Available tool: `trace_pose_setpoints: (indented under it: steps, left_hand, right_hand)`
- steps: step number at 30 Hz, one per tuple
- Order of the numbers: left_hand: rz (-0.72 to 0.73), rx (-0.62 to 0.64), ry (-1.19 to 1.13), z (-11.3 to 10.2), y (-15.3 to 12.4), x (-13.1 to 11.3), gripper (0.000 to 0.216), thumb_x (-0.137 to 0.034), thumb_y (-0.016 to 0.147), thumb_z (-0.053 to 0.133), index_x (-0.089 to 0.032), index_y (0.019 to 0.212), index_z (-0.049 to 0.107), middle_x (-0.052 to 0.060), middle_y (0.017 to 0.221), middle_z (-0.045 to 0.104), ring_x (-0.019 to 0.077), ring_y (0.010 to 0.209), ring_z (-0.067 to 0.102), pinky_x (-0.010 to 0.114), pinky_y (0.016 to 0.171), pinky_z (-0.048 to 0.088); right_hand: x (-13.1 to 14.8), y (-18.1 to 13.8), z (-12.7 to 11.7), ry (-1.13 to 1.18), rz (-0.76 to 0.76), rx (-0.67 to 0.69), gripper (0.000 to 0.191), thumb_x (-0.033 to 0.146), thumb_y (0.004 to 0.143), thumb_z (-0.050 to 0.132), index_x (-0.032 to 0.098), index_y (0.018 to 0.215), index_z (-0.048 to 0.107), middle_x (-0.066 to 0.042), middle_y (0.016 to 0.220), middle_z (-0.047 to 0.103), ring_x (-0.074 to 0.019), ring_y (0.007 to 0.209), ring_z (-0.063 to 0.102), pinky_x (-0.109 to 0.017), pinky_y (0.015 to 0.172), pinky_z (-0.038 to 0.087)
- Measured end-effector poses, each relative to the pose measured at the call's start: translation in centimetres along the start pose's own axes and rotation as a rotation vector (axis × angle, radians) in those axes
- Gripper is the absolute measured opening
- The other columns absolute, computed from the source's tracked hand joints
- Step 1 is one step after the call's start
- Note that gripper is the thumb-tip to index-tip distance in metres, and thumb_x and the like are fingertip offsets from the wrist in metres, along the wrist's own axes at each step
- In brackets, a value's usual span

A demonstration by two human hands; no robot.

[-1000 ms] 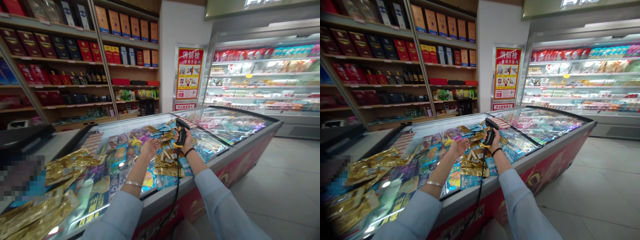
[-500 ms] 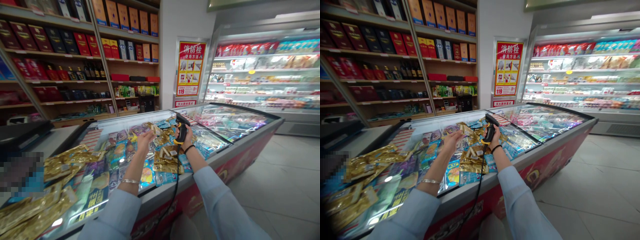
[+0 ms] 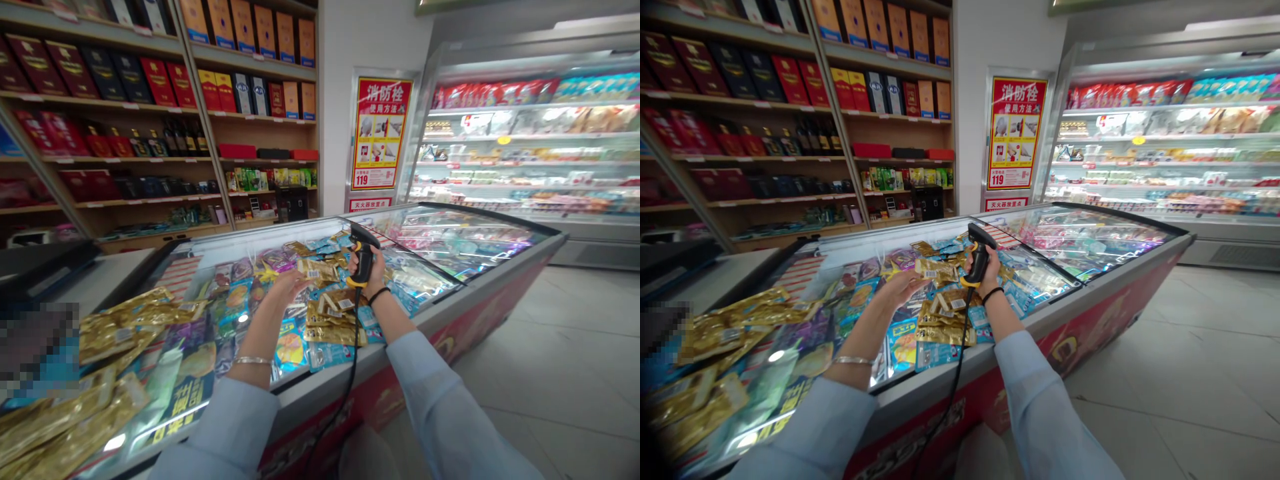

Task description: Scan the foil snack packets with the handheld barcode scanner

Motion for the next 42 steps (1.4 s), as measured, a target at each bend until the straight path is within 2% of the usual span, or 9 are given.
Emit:
trace_pose_setpoints:
  steps: [4,7,11,15,21,28,34,39,42]
  left_hand:
    - [0.170,-0.035,-0.044,0.0,0.1,-1.4,0.014,-0.002,0.066,0.062,-0.014,0.072,0.058,0.002,0.073,0.065,0.0123,0.072,0.065,0.033,0.085,0.058]
    - [0.387,-0.137,-0.066,-0.8,0.2,-3.2,0.013,-0.010,0.067,0.063,-0.014,0.078,0.060,0.000,0.075,0.063,0.0114,0.072,0.064,0.033,0.084,0.058]
    - [0.691,-0.269,-0.017,-2.2,-0.2,-5.6,0.019,-0.022,0.067,0.064,-0.015,0.086,0.064,-0.001,0.077,0.062,0.0127,0.073,0.064,0.034,0.082,0.058]
    - [0.832,-0.273,0.058,-2.9,-0.9,-6.9,0.030,-0.031,0.070,0.064,-0.015,0.096,0.067,0.002,0.087,0.067,0.0151,0.077,0.067,0.035,0.085,0.058]
    - [0.880,-0.273,0.086,-3.0,-1.3,-7.4,0.035,-0.035,0.075,0.064,-0.016,0.103,0.067,0.004,0.099,0.069,0.0176,0.085,0.068,0.036,0.087,0.058]
    - [0.823,-0.241,0.059,-2.7,-1.9,-7.5,0.030,-0.028,0.075,0.063,-0.017,0.102,0.067,0.003,0.098,0.068,0.0167,0.087,0.069,0.031,0.089,0.056]
    - [0.815,-0.253,0.025,-2.7,-2.0,-7.7,0.027,-0.025,0.075,0.063,-0.018,0.101,0.067,0.003,0.098,0.068,0.0169,0.087,0.069,0.033,0.089,0.056]
    - [0.830,-0.256,0.050,-3.0,-1.6,-7.4,0.027,-0.027,0.075,0.063,-0.018,0.101,0.067,0.003,0.101,0.067,0.0164,0.091,0.067,0.031,0.090,0.055]
    - [0.827,-0.259,0.058,-2.8,-1.9,-7.3,0.025,-0.025,0.077,0.061,-0.018,0.100,0.067,0.003,0.100,0.066,0.0164,0.091,0.067,0.031,0.089,0.055]
  right_hand:
    - [0.3,0.1,0.3,-0.009,0.012,0.046,0.032,0.048,0.083,0.044,0.018,0.083,0.055,0.003,0.050,0.049,-0.0119,0.037,0.045,-0.021,0.035,0.038]
    - [0.5,-0.2,1.1,-0.037,0.065,0.140,0.032,0.050,0.082,0.045,0.019,0.081,0.053,0.004,0.048,0.047,-0.0111,0.032,0.040,-0.021,0.031,0.034]
    - [0.4,-0.9,2.4,-0.152,0.153,0.311,0.031,0.050,0.080,0.048,0.019,0.084,0.053,0.004,0.046,0.049,-0.0126,0.030,0.041,-0.022,0.030,0.031]
    - [0.0,-1.6,2.9,-0.275,0.217,0.376,0.034,0.048,0.076,0.053,0.017,0.088,0.054,0.002,0.046,0.054,-0.0147,0.031,0.046,-0.023,0.030,0.032]
    - [-0.2,-1.9,2.9,-0.353,0.258,0.332,0.035,0.048,0.071,0.057,0.017,0.086,0.056,0.000,0.046,0.056,-0.0153,0.031,0.048,-0.024,0.031,0.034]
    - [-0.3,-2.3,2.8,-0.300,0.274,0.229,0.026,0.042,0.072,0.058,0.018,0.084,0.056,0.001,0.045,0.055,-0.0175,0.029,0.049,-0.026,0.028,0.035]
    - [-0.3,-2.3,2.6,-0.298,0.291,0.214,0.027,0.041,0.072,0.058,0.017,0.083,0.058,0.000,0.045,0.055,-0.0170,0.030,0.048,-0.025,0.029,0.034]
    - [-0.3,-2.2,3.0,-0.295,0.262,0.265,0.028,0.042,0.071,0.057,0.018,0.085,0.057,0.000,0.047,0.056,-0.0169,0.030,0.048,-0.025,0.030,0.033]
    - [-0.2,-2.5,3.2,-0.255,0.243,0.231,0.028,0.043,0.073,0.054,0.018,0.087,0.056,0.002,0.046,0.053,-0.0157,0.029,0.046,-0.024,0.030,0.032]
Point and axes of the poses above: each hand's wrist, its own y-axis towards the middle knuckle, its own z-axis out of the palm, x = y × z, the point moved 4 cm from there along y, towards the middle knuckle
